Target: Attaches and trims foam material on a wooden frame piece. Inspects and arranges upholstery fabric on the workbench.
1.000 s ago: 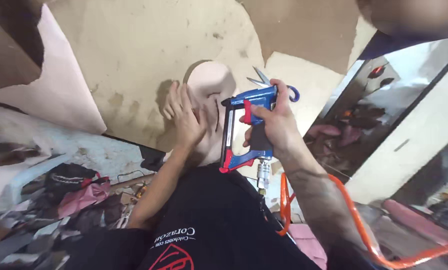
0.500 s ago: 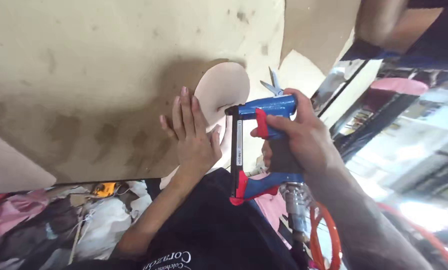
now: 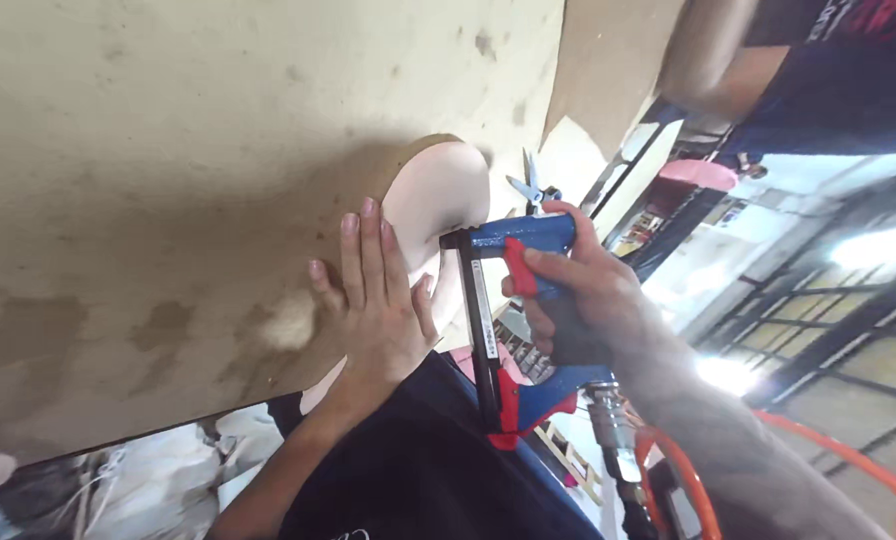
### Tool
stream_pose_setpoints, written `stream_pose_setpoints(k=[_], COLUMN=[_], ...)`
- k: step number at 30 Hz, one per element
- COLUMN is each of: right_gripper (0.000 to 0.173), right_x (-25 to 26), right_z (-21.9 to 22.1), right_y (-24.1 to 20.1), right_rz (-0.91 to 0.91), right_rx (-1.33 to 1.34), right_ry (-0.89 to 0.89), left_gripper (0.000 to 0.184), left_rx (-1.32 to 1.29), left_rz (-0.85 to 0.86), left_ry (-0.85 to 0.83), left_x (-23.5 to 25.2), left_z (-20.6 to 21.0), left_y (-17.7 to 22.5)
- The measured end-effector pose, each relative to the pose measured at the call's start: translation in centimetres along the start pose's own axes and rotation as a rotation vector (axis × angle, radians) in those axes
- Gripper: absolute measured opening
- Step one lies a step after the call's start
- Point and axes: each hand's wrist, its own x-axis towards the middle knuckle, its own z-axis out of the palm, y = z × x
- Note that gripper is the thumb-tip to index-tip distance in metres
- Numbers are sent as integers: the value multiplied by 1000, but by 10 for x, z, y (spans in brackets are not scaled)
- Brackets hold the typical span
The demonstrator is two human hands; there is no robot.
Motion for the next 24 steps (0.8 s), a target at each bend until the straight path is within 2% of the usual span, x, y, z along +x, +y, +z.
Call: stream_pose_setpoints(k=[11,15,18,20,21,24], right_gripper=[56,67,82,85,80,42], right_x=[1,-8,-29,-43,-49,-56], right_z=[-1,-7,-7,1,8,23], right_y=[-8,-6,5,17,25,50], right_rz=[39,-101,-359,-570,-688,-937], right_rx=[-16,-99,-477,-960,-1193,-1670], right_ry=[14,45,182,299,341,318], left_gripper=[79,81,81,82,83,81], left_rx=[-6,-24,-42,-43,-35,-16], left_rz=[2,-20,-13,-8,-10,4], left_ry=[8,0,19,14,4,19], left_x=[-1,3,3,2,2,2], left_z=[1,-2,0,0,-1,-4], left_y=[-2,-2,-1,-2,-2,-1])
